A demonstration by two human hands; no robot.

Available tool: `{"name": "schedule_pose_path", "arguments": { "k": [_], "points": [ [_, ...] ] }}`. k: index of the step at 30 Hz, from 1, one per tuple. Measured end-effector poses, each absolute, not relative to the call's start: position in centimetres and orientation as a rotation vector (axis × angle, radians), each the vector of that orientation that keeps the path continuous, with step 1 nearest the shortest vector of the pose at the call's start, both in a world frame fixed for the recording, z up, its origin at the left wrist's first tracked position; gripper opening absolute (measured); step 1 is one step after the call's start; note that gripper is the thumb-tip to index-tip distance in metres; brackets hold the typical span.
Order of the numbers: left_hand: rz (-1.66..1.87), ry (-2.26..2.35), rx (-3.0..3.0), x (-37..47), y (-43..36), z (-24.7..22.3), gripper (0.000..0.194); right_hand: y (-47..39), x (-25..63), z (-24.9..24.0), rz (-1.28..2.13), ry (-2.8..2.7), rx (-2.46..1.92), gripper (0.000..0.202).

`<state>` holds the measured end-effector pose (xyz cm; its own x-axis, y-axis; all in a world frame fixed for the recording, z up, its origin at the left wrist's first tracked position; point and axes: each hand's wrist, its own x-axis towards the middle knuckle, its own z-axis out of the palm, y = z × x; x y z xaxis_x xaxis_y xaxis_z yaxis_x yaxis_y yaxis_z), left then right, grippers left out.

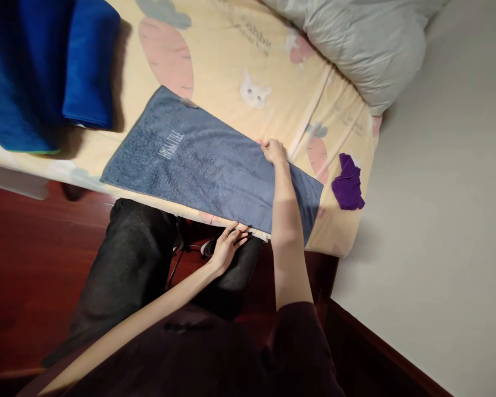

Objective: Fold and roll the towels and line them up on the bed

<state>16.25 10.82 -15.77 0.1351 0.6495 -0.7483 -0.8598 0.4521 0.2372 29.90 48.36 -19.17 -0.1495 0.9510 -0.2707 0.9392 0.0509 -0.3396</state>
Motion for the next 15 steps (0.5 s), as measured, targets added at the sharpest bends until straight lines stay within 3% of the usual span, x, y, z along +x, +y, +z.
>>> {"name": "schedule_pose_path", "arguments": {
  "k": [8,15],
  "points": [
    [1.125,0.896,-0.500,18.1,13.4,-13.8,0.008,48.5,30.1,-19.5,0.794,-2.074,-1.988,0.013],
    [1.190,1.029,-0.586,18.4,13.8,-14.0,0.011,48.2,30.1,-19.1,0.901,-1.984,-1.782,0.024]
  ]
}}
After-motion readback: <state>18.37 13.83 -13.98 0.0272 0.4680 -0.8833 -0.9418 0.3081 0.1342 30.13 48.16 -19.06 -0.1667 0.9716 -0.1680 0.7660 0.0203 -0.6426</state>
